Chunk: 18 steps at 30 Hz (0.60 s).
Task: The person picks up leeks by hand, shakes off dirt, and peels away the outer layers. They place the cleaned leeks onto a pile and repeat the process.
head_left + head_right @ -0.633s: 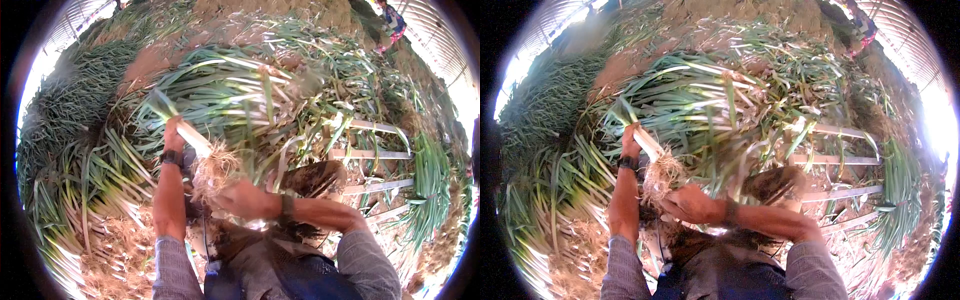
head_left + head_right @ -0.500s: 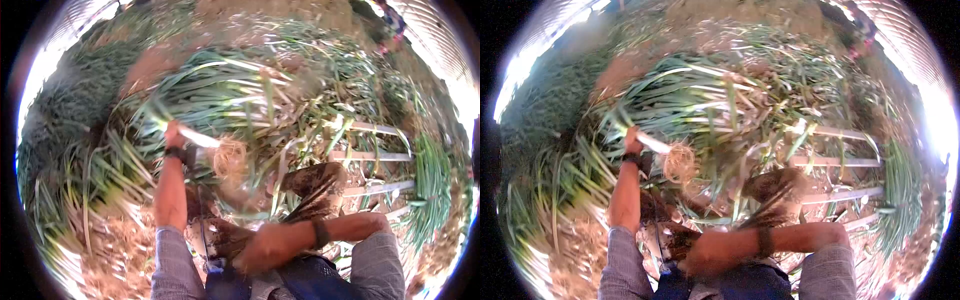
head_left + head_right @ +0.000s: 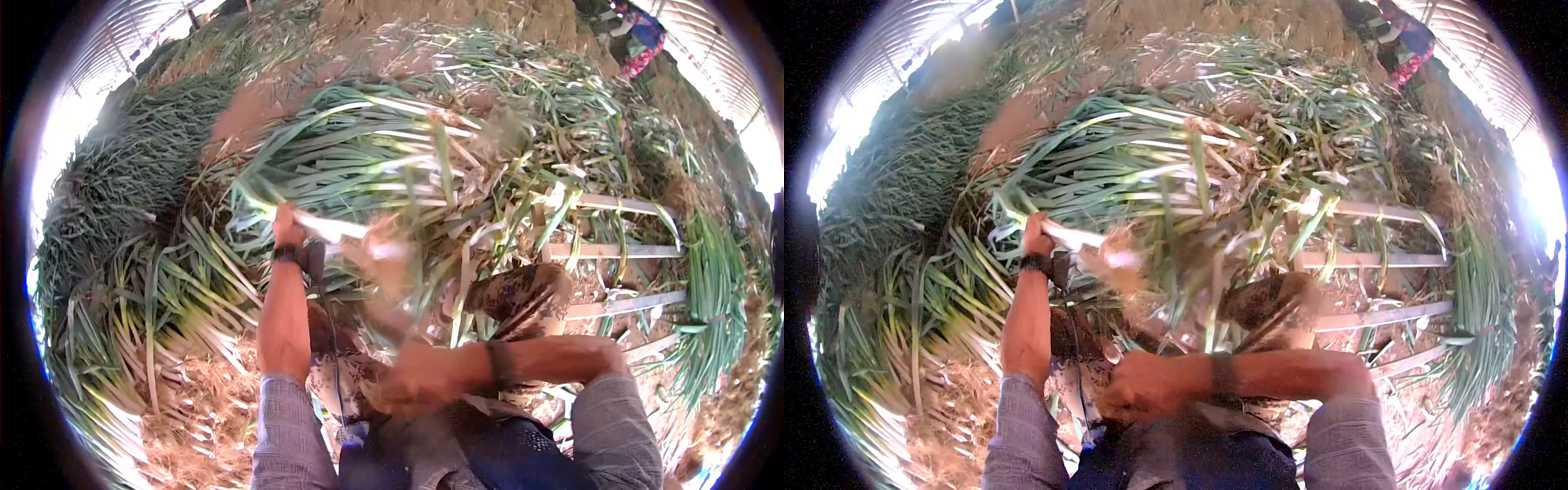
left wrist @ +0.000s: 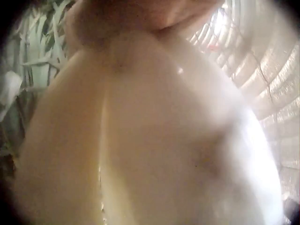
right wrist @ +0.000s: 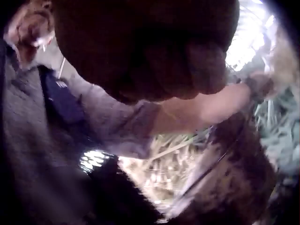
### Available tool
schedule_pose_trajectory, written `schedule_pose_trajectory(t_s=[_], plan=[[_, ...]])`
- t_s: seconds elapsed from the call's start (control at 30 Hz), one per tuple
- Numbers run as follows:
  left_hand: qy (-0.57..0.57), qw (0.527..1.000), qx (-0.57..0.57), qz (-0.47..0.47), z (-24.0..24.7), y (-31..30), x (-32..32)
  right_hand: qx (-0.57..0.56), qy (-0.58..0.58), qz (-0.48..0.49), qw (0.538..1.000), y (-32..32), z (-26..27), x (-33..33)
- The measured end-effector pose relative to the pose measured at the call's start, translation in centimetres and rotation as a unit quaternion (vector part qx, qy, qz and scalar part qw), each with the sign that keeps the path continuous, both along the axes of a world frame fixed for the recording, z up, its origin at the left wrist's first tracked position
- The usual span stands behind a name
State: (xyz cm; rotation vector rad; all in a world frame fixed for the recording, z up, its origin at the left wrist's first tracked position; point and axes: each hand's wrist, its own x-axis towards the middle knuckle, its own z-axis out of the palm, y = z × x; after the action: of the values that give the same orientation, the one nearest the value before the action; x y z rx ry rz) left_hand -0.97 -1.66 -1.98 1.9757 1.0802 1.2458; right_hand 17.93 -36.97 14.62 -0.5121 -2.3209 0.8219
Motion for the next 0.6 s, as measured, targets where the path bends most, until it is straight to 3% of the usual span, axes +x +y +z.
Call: schedule_pose_trajectory(t_s=[0.03, 0.07, 0.1, 0.13, 0.17, 0.2, 0.23, 0.27, 0.3, 0.33, 0.4, 0.43, 0.47, 0.53, 0.57, 0.6], plan=[[-0.155, 0.977, -0.141, -0.026, 0.8, 0.1, 0.4, -0.085, -0.041, -0.026, 0.995, -0.7, 0.8, 1.9], [-0.303, 0.910, -0.281, -0.046, 1.6, -0.3, 0.6, -0.146, -0.045, -0.099, 0.983, -0.2, -0.1, 4.5], [-0.353, 0.867, -0.348, -0.035, 2.2, -0.3, 0.9, -0.205, -0.048, -0.165, 0.963, 0.8, -1.3, 7.3], [-0.401, 0.821, -0.406, -0.019, 3.2, 0.0, 0.7, -0.184, -0.136, -0.188, 0.955, 1.6, -1.6, 10.2], [-0.288, 0.916, -0.277, -0.025, 0.8, 1.6, 0.6, -0.155, -0.219, -0.204, 0.942, 2.3, -1.6, 12.3], [-0.157, 0.977, -0.141, -0.025, -1.7, 2.9, 0.1, -0.180, -0.184, -0.293, 0.921, 2.3, -1.1, 12.9], [-0.171, 0.973, -0.137, -0.071, -0.6, 0.9, 0.5, -0.205, -0.148, -0.374, 0.892, 2.5, -0.6, 13.2], [-0.186, 0.967, -0.132, -0.112, 0.9, -2.1, 1.8, -0.195, -0.144, -0.350, 0.905, 3.2, -1.0, 13.2], [-0.335, 0.838, -0.377, -0.207, 2.9, -4.4, 2.6, -0.291, -0.028, -0.371, 0.881, 4.0, -1.6, 13.0], [-0.253, 0.902, -0.285, -0.201, 6.1, -9.3, 3.3, -0.389, 0.081, -0.380, 0.835, 5.0, -2.1, 12.4], [-0.005, 0.970, -0.069, -0.233, 7.6, -13.2, 3.2, -0.434, 0.186, -0.321, 0.821, 6.9, -3.3, 10.0], [0.016, 0.963, -0.200, -0.181, 9.2, -15.7, 3.7, -0.441, 0.268, -0.274, 0.811, 8.0, -5.7, 8.6], [0.030, 0.936, -0.326, -0.130, 11.5, -18.0, 4.3, -0.449, 0.262, -0.251, 0.817, 8.4, -5.8, 6.9], [-0.018, 0.890, -0.438, -0.125, 16.4, -23.4, 4.8, -0.501, 0.414, -0.177, 0.739, 8.5, -5.6, 3.8], [0.031, 0.871, -0.470, -0.140, 17.7, -25.3, 4.2, -0.540, 0.413, -0.170, 0.713, 9.1, -8.0, 4.0], [0.078, 0.847, -0.502, -0.157, 18.2, -27.0, 3.7, -0.510, 0.467, -0.207, 0.692, 8.1, -8.4, 2.6]])
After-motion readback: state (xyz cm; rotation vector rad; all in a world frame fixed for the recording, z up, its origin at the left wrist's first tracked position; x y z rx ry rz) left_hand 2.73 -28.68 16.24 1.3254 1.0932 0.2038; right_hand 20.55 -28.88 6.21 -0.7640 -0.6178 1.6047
